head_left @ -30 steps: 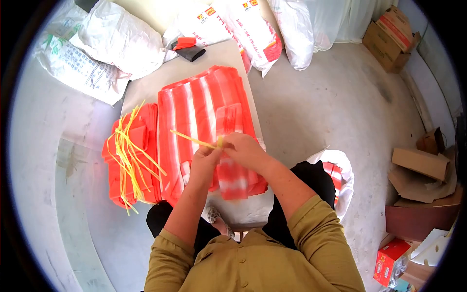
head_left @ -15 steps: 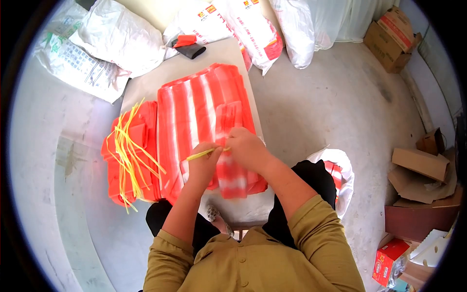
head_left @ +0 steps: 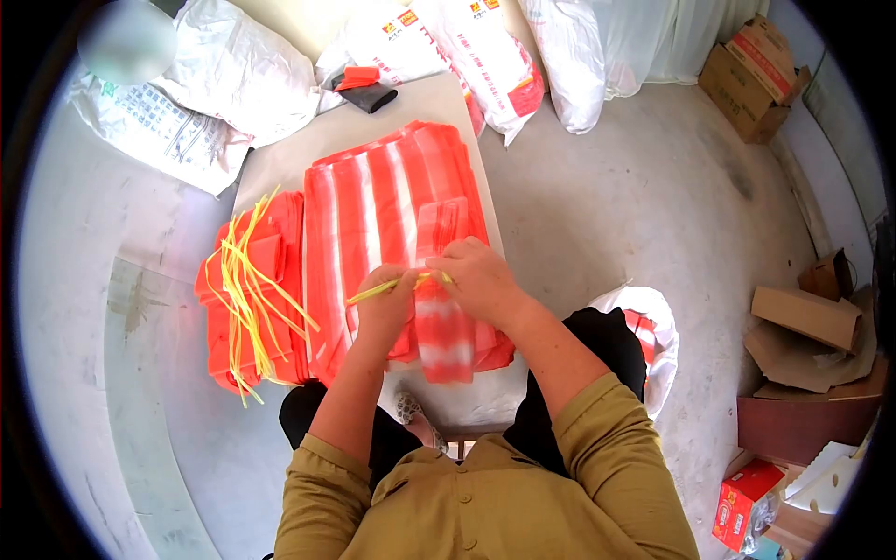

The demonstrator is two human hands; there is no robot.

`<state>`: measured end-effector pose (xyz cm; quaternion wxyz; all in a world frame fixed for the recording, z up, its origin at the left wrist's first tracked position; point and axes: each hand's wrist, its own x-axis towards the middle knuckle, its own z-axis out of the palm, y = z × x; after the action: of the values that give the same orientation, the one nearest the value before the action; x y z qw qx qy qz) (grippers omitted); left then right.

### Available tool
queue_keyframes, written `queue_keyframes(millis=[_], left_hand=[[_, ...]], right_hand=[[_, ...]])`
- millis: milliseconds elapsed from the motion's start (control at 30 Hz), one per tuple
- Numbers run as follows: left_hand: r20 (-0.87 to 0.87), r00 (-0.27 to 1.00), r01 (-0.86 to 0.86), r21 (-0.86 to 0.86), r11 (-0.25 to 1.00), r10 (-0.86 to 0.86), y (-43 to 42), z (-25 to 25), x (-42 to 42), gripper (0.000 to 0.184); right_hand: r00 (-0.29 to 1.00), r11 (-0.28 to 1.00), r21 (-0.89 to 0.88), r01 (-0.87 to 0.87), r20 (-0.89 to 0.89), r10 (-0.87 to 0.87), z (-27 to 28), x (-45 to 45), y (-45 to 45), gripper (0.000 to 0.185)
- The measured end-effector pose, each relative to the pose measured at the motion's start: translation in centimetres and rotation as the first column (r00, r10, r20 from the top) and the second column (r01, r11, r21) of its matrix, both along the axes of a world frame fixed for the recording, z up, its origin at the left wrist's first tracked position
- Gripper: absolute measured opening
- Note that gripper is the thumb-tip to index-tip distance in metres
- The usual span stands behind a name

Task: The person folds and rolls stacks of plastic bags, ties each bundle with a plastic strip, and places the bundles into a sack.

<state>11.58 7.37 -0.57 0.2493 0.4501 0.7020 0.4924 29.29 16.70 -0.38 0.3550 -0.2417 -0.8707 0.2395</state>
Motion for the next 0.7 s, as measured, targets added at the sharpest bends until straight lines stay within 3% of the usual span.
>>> queue_keyframes(millis=[233, 333, 533, 633, 700], left_hand=[[-0.192, 0.977, -0.116, -0.126, 0.985, 0.09, -0.9, -1.0, -1.1, 0.017], [-0.362, 0.929, -0.089, -0.036, 0.995, 0.07, -1.1, -1.9, -1.6, 0.018], [-0.508, 0.86, -0.027, 0.033, 0.999, 0.04, -1.0, -2.8, -2.5, 0.024], [-0.273, 0.96, -0.082, -0.055, 0.995, 0.065, -0.8, -3.1, -2.7, 0.028], [0.021, 0.996, -0.083, -0.131, 0.988, 0.086, -0.6, -2.2, -2.5, 0.028]], right_hand=[[0.979, 0.986, 0.122, 0.112, 0.155, -0.131, -1.2, 1.1, -0.5, 0.018], [0.956, 0.984, 0.087, 0.156, 0.239, -0.172, -0.6, 2.2, -0.6, 0.006], [0.918, 0.978, 0.024, 0.209, 0.341, -0.204, -0.4, 2.6, -0.7, 0.02], [0.966, 0.968, -0.182, 0.175, 0.224, -0.133, 0.8, 2.3, -0.7, 0.028], [0.991, 0.918, -0.375, 0.129, 0.067, -0.112, 0.8, 1.6, -0.7, 0.031]])
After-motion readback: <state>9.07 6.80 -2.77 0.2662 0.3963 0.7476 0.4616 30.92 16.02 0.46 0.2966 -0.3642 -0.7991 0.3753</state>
